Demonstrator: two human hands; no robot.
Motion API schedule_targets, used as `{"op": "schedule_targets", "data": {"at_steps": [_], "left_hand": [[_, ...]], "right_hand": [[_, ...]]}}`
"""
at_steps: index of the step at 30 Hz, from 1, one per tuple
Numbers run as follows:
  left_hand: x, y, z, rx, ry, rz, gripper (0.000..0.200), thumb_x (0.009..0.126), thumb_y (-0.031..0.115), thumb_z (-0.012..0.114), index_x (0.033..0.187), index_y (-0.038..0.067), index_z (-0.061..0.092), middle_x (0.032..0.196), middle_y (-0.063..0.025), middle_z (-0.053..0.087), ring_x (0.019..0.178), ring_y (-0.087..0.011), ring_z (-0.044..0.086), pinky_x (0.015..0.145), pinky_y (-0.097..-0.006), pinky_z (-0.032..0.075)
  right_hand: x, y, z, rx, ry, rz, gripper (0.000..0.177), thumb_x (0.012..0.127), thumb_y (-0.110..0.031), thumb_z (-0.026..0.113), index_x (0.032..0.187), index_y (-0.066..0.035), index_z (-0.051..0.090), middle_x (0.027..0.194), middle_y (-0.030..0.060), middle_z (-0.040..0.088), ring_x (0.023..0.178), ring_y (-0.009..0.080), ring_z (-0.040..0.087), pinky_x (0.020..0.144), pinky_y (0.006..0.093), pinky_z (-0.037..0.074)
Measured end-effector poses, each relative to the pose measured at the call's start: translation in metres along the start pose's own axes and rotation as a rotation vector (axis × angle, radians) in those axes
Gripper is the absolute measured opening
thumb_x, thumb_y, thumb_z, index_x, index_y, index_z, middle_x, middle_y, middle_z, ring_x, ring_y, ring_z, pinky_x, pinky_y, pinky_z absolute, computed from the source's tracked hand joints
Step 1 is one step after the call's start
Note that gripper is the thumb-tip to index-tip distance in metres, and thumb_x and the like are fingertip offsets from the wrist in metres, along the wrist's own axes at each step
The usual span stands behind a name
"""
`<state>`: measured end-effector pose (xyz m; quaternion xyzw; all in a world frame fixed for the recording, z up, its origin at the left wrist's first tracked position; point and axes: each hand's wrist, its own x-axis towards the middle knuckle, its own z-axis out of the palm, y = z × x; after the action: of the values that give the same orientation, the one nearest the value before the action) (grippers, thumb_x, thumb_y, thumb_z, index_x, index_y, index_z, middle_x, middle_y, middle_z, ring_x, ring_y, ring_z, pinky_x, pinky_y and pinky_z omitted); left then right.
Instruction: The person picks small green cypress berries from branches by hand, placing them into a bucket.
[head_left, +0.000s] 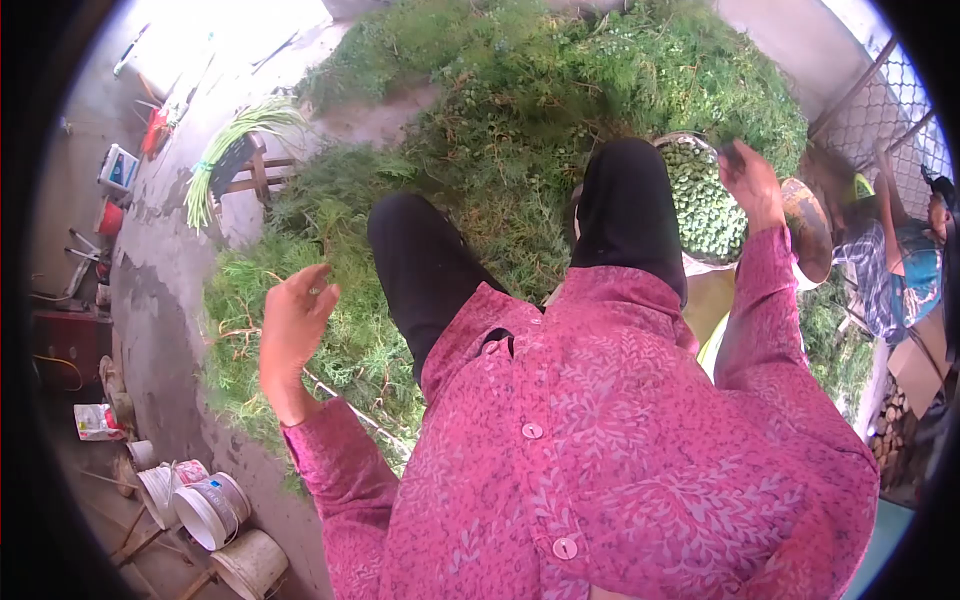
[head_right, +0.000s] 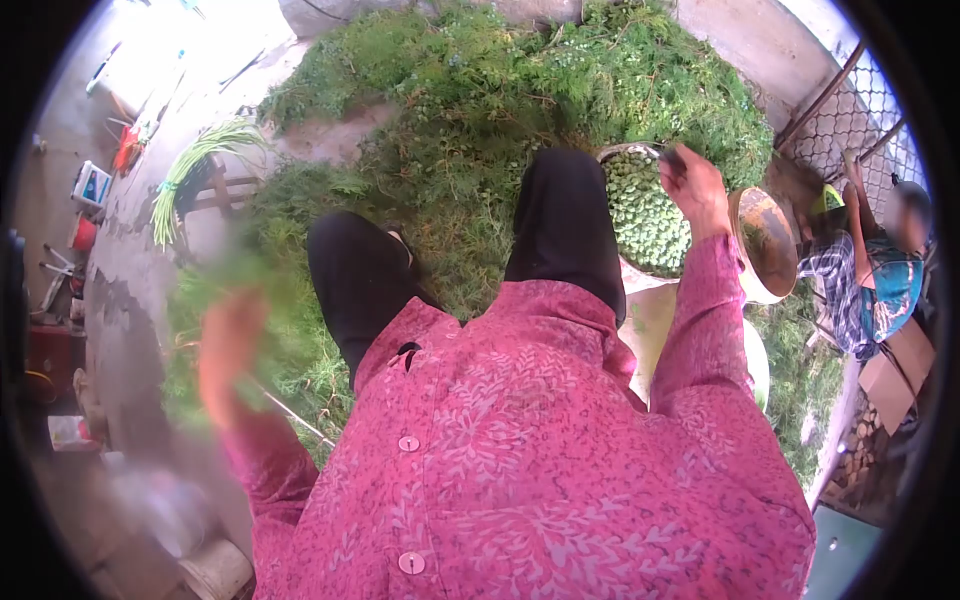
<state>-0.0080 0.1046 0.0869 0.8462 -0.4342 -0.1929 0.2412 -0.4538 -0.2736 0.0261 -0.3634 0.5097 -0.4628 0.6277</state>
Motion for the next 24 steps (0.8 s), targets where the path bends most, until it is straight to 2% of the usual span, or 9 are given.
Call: {"op": "schedule_targets", "data": {"at_steps": [2, 4, 5, 8, 15, 17, 19, 23, 24], "left_hand": [[0.014, 0.004, 0.005, -0.042, -0.015, 0.040, 0.031, 0.077, 0.011, 0.062, 0.105, -0.002, 0.058, 0.084, -0.0142, 0.063, 0.068, -0.0167, 0.061, 0.062, -0.0272, 0.047], [0.033, 0.010, 0.012, 0.038, 0.057, 0.280, 0.029, 0.076, 0.010, 0.063, 0.102, -0.002, 0.059, 0.079, -0.0137, 0.062, 0.061, -0.0142, 0.058, 0.058, -0.0262, 0.046], [0.043, 0.014, 0.016, 0.031, 0.043, 0.271, 0.029, 0.076, 0.010, 0.063, 0.102, -0.002, 0.059, 0.079, -0.0137, 0.062, 0.061, -0.0142, 0.058, 0.058, -0.0262, 0.046], [0.073, 0.033, 0.025, 0.010, 0.066, 0.302, 0.028, 0.075, 0.010, 0.064, 0.100, -0.002, 0.059, 0.077, -0.0135, 0.061, 0.061, -0.0125, 0.058, 0.057, -0.0246, 0.045], [0.151, 0.067, 0.049, -0.269, 0.070, 0.181, 0.025, 0.080, 0.012, 0.063, 0.100, -0.002, 0.060, 0.083, -0.0061, 0.064, 0.065, -0.0075, 0.057, 0.060, -0.0224, 0.047], [0.179, 0.074, 0.060, -0.686, 0.097, 0.136, 0.026, 0.081, 0.012, 0.062, 0.101, -0.005, 0.059, 0.082, -0.0049, 0.063, 0.066, -0.0088, 0.058, 0.061, -0.0219, 0.048], [0.210, 0.077, 0.073, -0.708, 0.068, 0.132, 0.026, 0.082, 0.011, 0.061, 0.101, -0.006, 0.058, 0.082, -0.0054, 0.062, 0.067, -0.0095, 0.058, 0.061, -0.0209, 0.047], [0.264, 0.070, 0.107, -0.672, 0.026, 0.093, 0.025, 0.082, 0.011, 0.062, 0.101, -0.005, 0.059, 0.084, -0.0079, 0.063, 0.070, -0.0102, 0.059, 0.063, -0.0215, 0.047], [0.273, 0.065, 0.115, -0.578, 0.013, 0.050, 0.025, 0.081, 0.011, 0.062, 0.101, -0.005, 0.059, 0.085, -0.0087, 0.063, 0.072, -0.0104, 0.059, 0.064, -0.0216, 0.047]], "right_hand": [[0.002, -0.005, 0.034, -0.063, -0.150, -0.023, 0.018, 0.087, -0.017, 0.052, 0.090, 0.000, 0.055, 0.077, 0.0083, 0.059, 0.063, 0.0142, 0.056, 0.054, 0.0255, 0.046], [-0.005, -0.006, 0.080, -0.135, -0.211, -0.006, 0.019, 0.087, -0.018, 0.053, 0.090, 0.000, 0.057, 0.076, 0.0083, 0.061, 0.062, 0.0138, 0.058, 0.054, 0.0242, 0.050], [-0.005, -0.004, 0.101, -0.211, -0.252, 0.015, 0.020, 0.086, -0.019, 0.055, 0.091, 0.000, 0.055, 0.082, 0.0087, 0.061, 0.069, 0.0150, 0.058, 0.061, 0.0261, 0.049], [0.015, 0.018, 0.154, -0.300, -0.476, 0.058, 0.023, 0.084, -0.022, 0.058, 0.094, -0.001, 0.057, 0.083, 0.0075, 0.061, 0.071, 0.0134, 0.058, 0.062, 0.0249, 0.050], [0.065, 0.112, 0.263, -0.423, -0.564, 0.335, 0.021, 0.083, -0.024, 0.060, 0.089, -0.004, 0.059, 0.078, 0.0050, 0.061, 0.064, 0.0101, 0.058, 0.058, 0.0222, 0.051], [0.093, 0.159, 0.269, -0.402, -0.490, 0.453, 0.016, 0.079, -0.020, 0.064, 0.079, -0.004, 0.061, 0.073, 0.0069, 0.062, 0.062, 0.0109, 0.059, 0.056, 0.0269, 0.049], [0.122, 0.216, 0.260, -0.569, -0.435, 0.467, 0.016, 0.080, -0.017, 0.060, 0.071, -0.004, 0.061, 0.069, 0.0087, 0.061, 0.061, 0.0131, 0.059, 0.056, 0.0303, 0.048], [0.132, 0.320, 0.209, -1.313, -0.315, 0.380, 0.032, 0.069, -0.028, 0.062, 0.083, 0.001, 0.064, 0.085, 0.0188, 0.063, 0.076, 0.0314, 0.062, 0.069, 0.0370, 0.049], [0.134, 0.351, 0.190, -1.411, -0.298, 0.426, 0.035, 0.070, -0.033, 0.059, 0.078, 0.001, 0.064, 0.075, 0.0162, 0.063, 0.067, 0.0273, 0.061, 0.065, 0.0353, 0.049]]}}
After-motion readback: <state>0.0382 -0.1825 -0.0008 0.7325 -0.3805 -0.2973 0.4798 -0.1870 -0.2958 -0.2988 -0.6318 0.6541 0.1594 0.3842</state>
